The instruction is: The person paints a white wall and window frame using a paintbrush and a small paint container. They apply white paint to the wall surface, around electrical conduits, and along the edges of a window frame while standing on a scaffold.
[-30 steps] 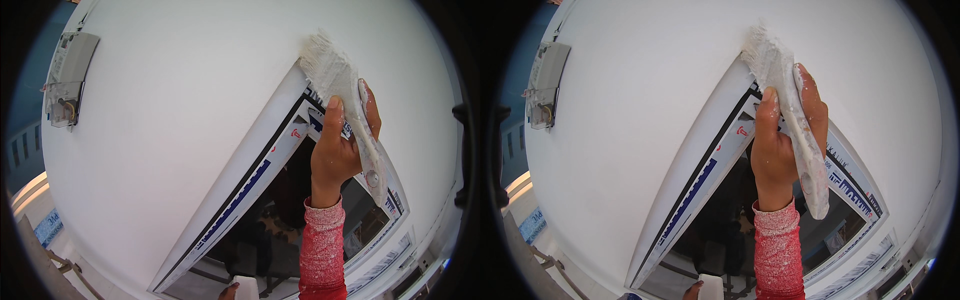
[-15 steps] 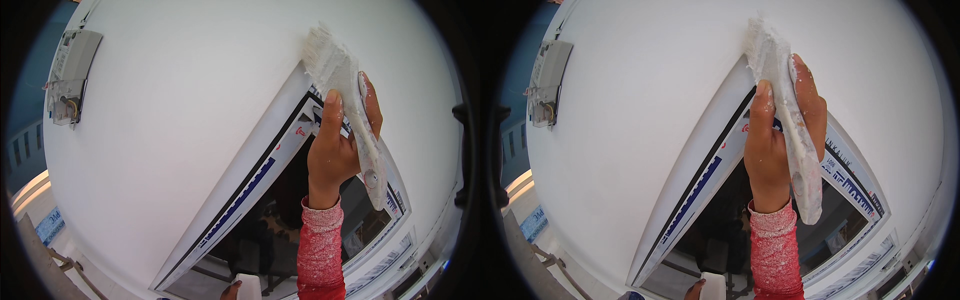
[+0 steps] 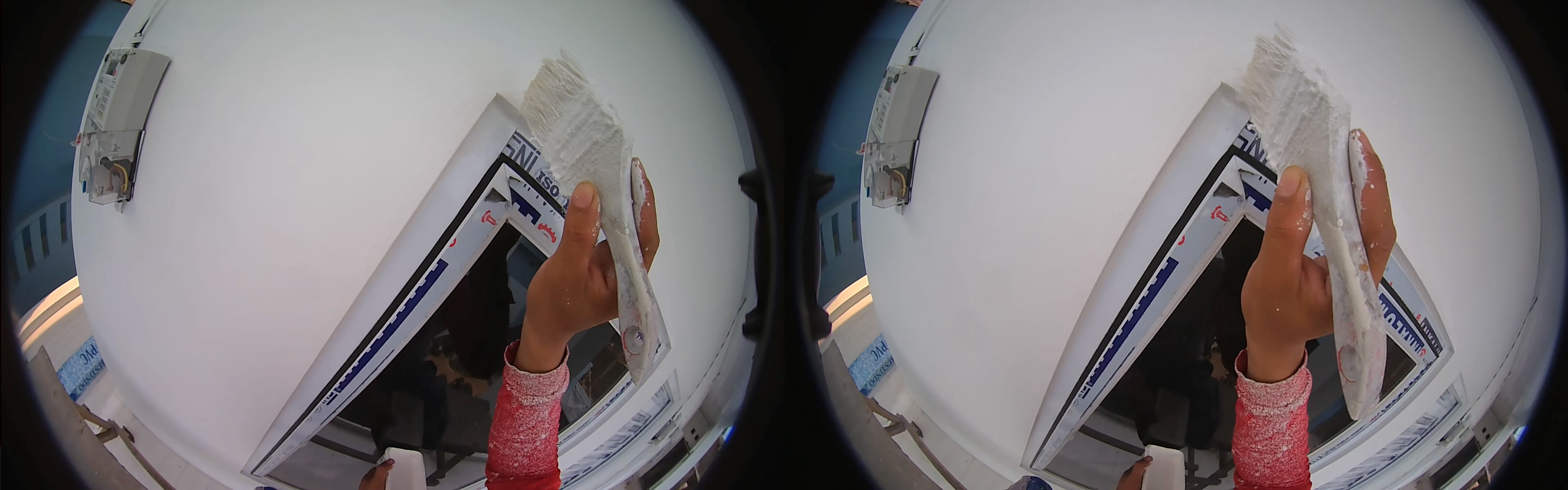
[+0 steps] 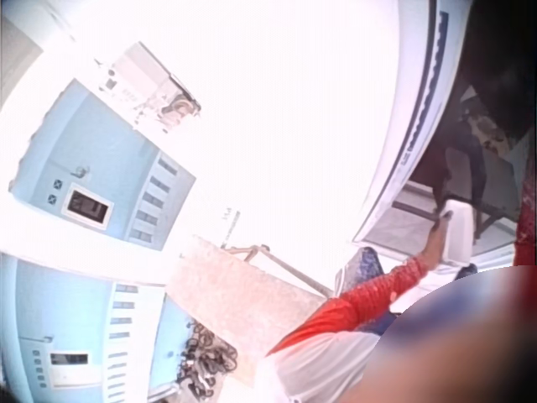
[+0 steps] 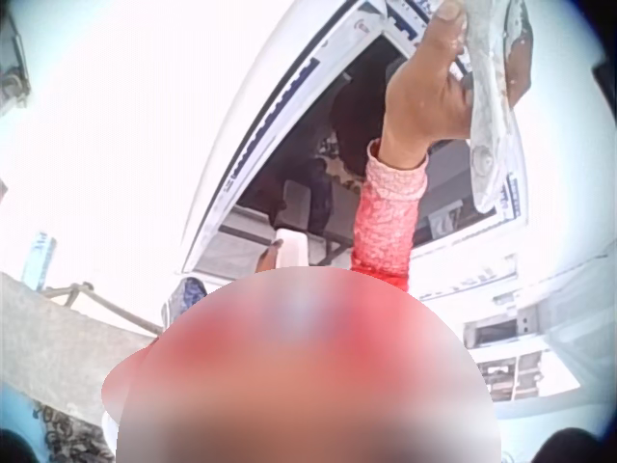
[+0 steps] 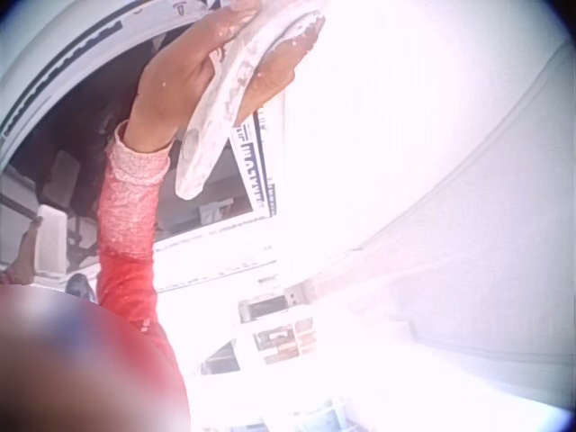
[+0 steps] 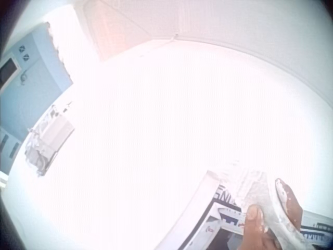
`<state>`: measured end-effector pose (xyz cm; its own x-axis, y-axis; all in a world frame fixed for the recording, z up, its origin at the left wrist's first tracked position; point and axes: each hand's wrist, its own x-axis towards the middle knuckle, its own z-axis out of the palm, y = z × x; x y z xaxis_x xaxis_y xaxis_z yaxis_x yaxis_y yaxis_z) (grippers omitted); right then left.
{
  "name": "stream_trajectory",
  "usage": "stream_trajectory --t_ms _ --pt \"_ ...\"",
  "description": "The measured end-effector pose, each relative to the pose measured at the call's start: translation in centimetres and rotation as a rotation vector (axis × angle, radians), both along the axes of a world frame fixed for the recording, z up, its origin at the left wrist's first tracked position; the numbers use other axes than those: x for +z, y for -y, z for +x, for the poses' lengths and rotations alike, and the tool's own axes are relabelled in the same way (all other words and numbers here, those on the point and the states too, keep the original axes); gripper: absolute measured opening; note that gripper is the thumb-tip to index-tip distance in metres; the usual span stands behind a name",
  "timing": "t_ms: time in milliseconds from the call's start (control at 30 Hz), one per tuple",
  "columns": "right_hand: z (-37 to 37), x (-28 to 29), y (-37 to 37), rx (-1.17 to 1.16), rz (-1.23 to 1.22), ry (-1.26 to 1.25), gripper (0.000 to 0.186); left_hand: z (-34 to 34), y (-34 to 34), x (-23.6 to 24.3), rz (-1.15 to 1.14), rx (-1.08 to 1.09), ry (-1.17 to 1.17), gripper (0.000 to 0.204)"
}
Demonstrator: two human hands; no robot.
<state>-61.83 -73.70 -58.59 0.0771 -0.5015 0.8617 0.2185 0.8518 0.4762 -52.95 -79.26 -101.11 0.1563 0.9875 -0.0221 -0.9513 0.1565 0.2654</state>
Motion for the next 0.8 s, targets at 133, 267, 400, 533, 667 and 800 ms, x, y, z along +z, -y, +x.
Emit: stream_trajectory --t_ms 133,267,400,533,667,800 --pt "-0.7 0.2 -0.5 -0.015 0.030 0.045 0.041 0.7 -0.7 -0.9 0.003 0.047 -0.046 0.067" --pt "-0.9 1.2 -2.0 -0.067 0.087 0.022 0.039 0.9 -1.3 -1.6 0.004 0.019 -0.005 0.070" --pt "1.7 1.1 -2.6 -0.114 0.071 0.019 0.039 0.7 -1.1 -1.8 -0.001 -0.022 0.041 0.073" --pt "6.2 0.7 -3.0 -0.149 -0.010 0.068 0.038 0.4 -0.8 -1.5 -0.052 -0.013 0.006 0.074" --pt "11.4 0.1 -3.9 -0.223 -0.110 -0.058 0.041 0.2 -0.5 -1.2 -0.023 -0.013 -0.070 0.071" --pt "16.4 -0.3 -4.8 -0.277 -0.103 -0.143 0.041 -0.4 -0.1 -1.2 -0.026 -0.022 -0.079 0.069"
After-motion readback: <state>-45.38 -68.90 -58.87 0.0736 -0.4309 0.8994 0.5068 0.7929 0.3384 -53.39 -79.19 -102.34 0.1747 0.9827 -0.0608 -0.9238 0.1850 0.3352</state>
